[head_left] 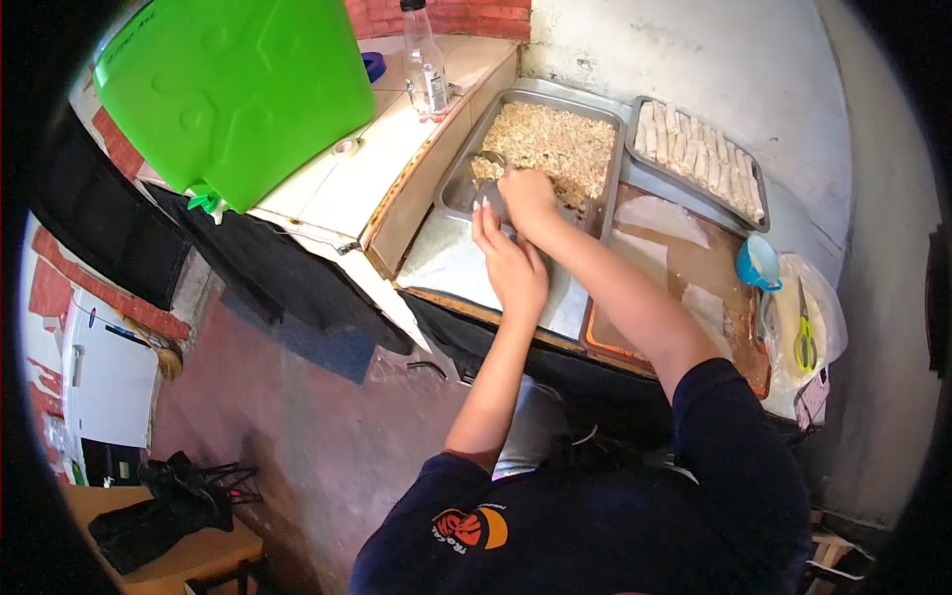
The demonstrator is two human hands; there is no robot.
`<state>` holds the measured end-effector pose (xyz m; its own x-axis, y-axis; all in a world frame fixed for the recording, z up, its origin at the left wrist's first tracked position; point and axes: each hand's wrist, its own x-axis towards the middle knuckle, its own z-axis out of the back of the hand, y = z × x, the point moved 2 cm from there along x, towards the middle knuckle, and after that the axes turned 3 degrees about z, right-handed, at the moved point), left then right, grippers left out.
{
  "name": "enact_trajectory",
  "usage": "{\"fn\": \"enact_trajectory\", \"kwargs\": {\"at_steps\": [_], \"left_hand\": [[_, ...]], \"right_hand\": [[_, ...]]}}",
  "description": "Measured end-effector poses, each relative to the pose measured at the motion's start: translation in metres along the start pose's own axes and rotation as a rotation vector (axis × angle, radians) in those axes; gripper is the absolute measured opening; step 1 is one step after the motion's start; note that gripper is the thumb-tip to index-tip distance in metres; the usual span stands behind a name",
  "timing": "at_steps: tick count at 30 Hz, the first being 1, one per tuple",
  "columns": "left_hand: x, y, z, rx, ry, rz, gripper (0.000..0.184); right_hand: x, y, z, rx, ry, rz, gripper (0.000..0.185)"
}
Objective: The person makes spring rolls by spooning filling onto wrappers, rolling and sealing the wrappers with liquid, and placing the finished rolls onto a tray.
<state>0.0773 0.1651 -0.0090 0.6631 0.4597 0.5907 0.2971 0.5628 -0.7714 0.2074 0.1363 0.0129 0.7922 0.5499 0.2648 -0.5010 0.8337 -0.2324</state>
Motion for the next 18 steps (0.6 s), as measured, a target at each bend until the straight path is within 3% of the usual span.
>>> {"fn": "enact_trajectory", "kwargs": {"at_steps": [2,6,9,12,15,16,18], "left_hand": [[-0.001,0.001,-0.001,-0.034,-0.002,0.023,0.069],[0.002,0.000,-0.002,-0.033,-0.016,-0.015,0.070],[0.001,0.002,-0.002,-0.077,-0.028,0.000,0.072],[0.000,0.000,0.002,-0.199,-0.024,0.072,0.071],[-0.001,0.001,0.001,-0.215,-0.048,0.057,0.072],[-0.001,-0.002,0.003,-0.217,-0.043,0.069,0.071],[-0.001,0.002,0.001,-0.185,-0.040,0.057,0.073]], "right_hand": [[0.000,-0.008,0.000,-0.051,-0.006,0.129,0.020],[-0.015,-0.037,0.014,0.093,-0.040,0.133,0.014],[-0.033,-0.060,0.027,0.154,0.035,0.283,0.038],[-0.049,-0.069,0.029,0.166,-0.010,0.487,0.048],[-0.049,-0.101,0.041,0.199,0.052,0.497,0.052],[-0.047,-0.112,0.042,0.221,-0.084,0.603,0.048],[-0.058,-0.128,0.056,0.121,0.012,0.608,0.047]]}}
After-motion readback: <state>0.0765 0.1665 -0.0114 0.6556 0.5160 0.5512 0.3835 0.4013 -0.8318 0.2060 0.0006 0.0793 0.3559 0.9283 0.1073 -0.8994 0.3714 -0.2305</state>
